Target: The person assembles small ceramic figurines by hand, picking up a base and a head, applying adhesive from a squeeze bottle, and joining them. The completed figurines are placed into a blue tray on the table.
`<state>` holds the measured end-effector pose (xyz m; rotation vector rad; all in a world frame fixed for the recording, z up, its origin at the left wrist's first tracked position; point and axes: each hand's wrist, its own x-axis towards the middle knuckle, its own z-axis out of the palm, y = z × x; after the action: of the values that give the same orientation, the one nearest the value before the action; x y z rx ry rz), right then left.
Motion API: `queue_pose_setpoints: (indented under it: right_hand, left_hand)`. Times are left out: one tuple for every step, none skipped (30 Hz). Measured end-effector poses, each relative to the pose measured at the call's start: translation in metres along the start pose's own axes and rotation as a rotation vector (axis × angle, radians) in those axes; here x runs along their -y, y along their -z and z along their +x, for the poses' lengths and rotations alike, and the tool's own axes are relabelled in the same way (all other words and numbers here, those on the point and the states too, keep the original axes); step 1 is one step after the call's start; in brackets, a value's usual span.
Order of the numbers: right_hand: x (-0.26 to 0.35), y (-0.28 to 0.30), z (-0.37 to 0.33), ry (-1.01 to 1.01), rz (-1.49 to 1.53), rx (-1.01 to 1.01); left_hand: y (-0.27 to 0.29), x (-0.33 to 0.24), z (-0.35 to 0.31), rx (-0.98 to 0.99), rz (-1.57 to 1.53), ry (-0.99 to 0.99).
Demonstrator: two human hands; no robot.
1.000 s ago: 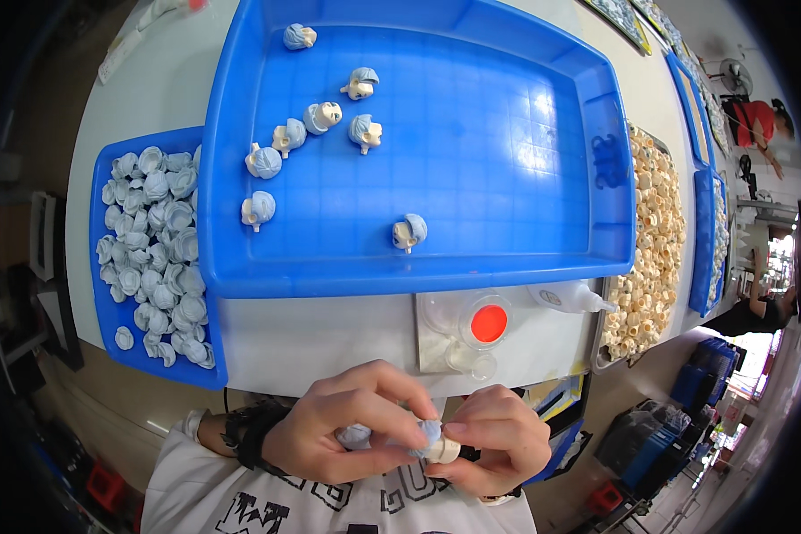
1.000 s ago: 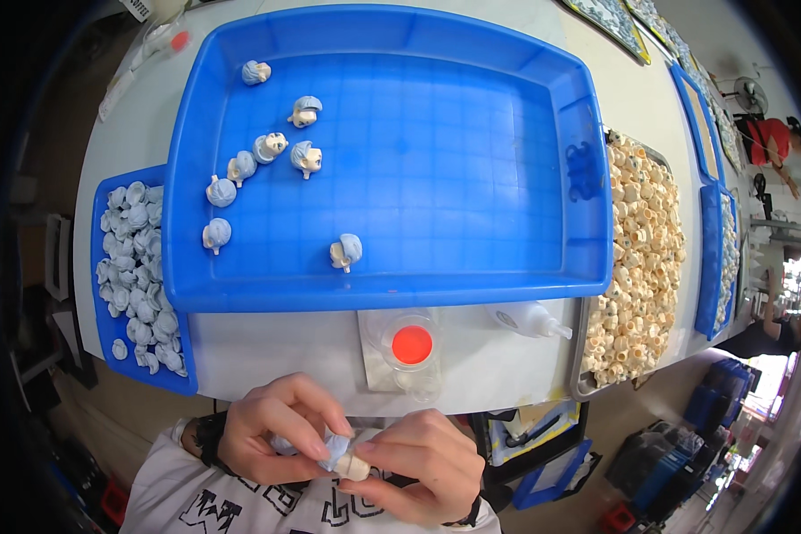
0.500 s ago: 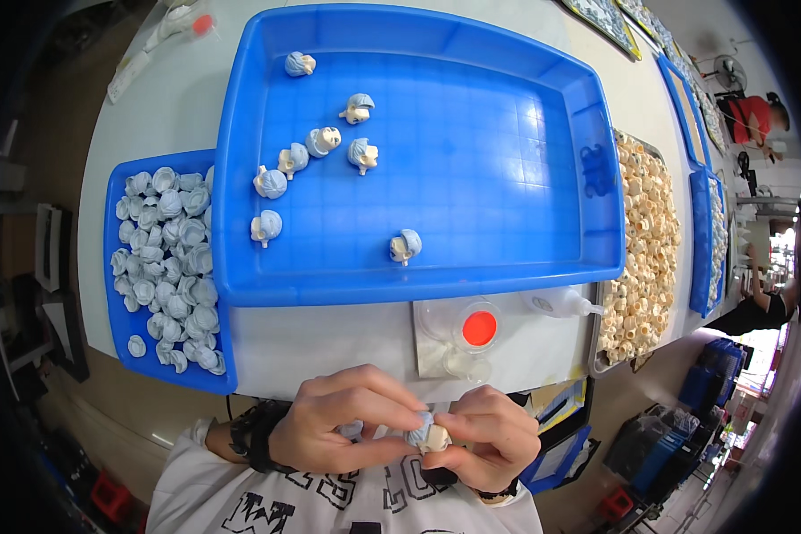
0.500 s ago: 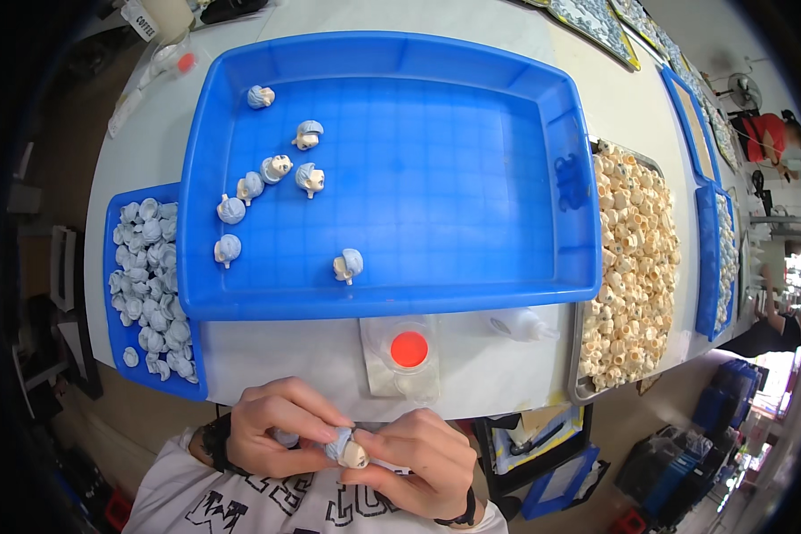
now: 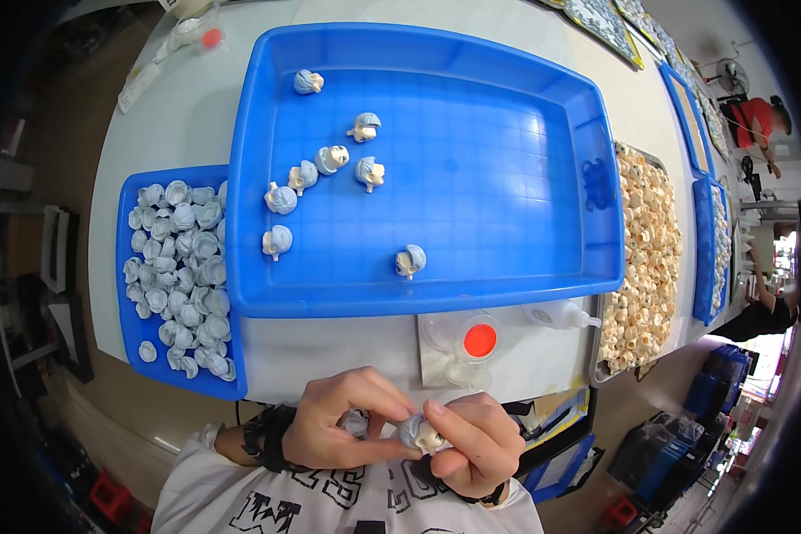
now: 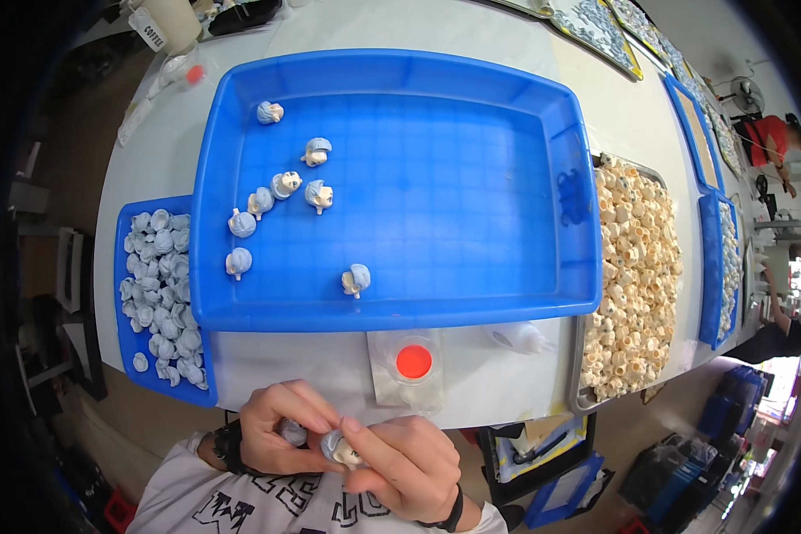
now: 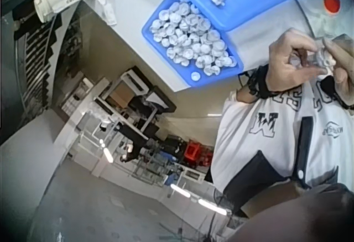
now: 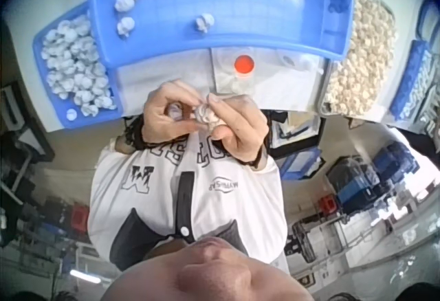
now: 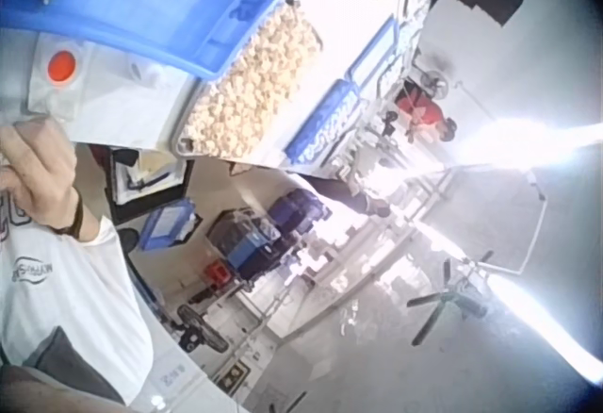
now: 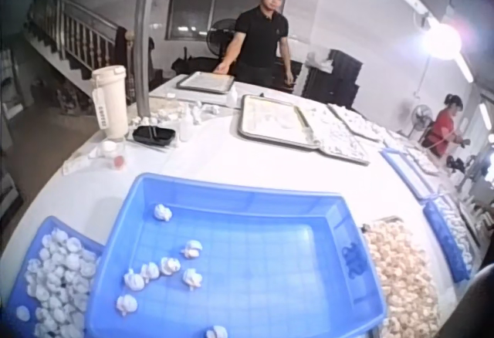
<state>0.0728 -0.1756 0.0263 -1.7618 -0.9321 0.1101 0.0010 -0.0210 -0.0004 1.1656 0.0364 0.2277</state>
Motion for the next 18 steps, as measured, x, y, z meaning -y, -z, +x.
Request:
queue_pose_setpoints:
  right_hand:
    - [-0.001, 0.001, 0.0, 0.009, 0.016, 0.023]
    - [0.0, 0.0, 0.002, -0.004, 0.076, 0.052]
    - [0.001, 0.0, 0.004, -0.023, 0.13, 0.081]
    - [0.001, 0.0, 0.006, -0.042, 0.184, 0.11]
    - [0.0, 0.001, 0.006, -0.05, 0.235, 0.138]
    - [-0.001, 0.0, 0.004, -0.062, 0.293, 0.166]
    - [-0.002, 0.0, 0.002, -0.073, 0.35, 0.192]
    - [-0.003, 0.0, 0.001, -0.053, 0.339, 0.199]
    - [-0.005, -0.001, 0.002, -0.029, 0.331, 0.21]
    - [-0.006, -0.002, 0.002, -0.004, 0.323, 0.219]
    - [-0.007, -0.004, 0.001, 0.038, 0.256, 0.196]
    - [-0.005, -0.004, 0.002, 0.082, 0.184, 0.17]
    - [-0.004, -0.005, 0.003, 0.127, 0.111, 0.145]
    - [-0.003, -0.004, 0.003, 0.121, 0.05, 0.125]
    - [-0.003, -0.003, 0.004, 0.118, -0.011, 0.101]
    - [-0.002, -0.002, 0.005, 0.115, -0.073, 0.077]
    - [-0.001, 0.0, 0.007, 0.098, -0.103, 0.088]
    - [0.0, 0.002, 0.009, 0.084, -0.129, 0.101]
  left_hand:
    - [0.0, 0.0, -0.002, 0.0, -0.019, 0.016]
    - [0.0, 0.001, -0.003, -0.001, -0.038, 0.032]
    - [0.0, 0.001, -0.004, 0.001, -0.064, 0.05]
    - [0.001, 0.001, -0.004, 0.049, -0.042, 0.027]
    - [0.003, 0.0, -0.003, 0.097, -0.021, 0.004]
    - [0.005, -0.001, -0.003, 0.143, 0.004, -0.015]
    - [0.006, -0.002, -0.002, 0.167, 0.022, -0.031]
    - [0.007, -0.003, -0.001, 0.192, 0.04, -0.047]
    - [0.008, -0.004, -0.001, 0.213, 0.061, -0.066]
    - [0.008, -0.005, -0.001, 0.214, 0.05, -0.064]
    - [0.008, -0.006, -0.002, 0.215, 0.038, -0.063]
    - [0.007, -0.007, -0.002, 0.22, 0.024, -0.066]
    - [0.007, -0.008, -0.002, 0.223, 0.032, -0.064]
    - [0.007, -0.009, -0.002, 0.226, 0.04, -0.062]
    - [0.006, -0.009, -0.001, 0.232, 0.051, -0.063]
    - [0.006, -0.012, -0.002, 0.25, 0.051, -0.002]
    - [0.005, -0.016, -0.004, 0.268, 0.051, 0.059]
    - [0.005, -0.019, -0.005, 0.282, 0.054, 0.119]
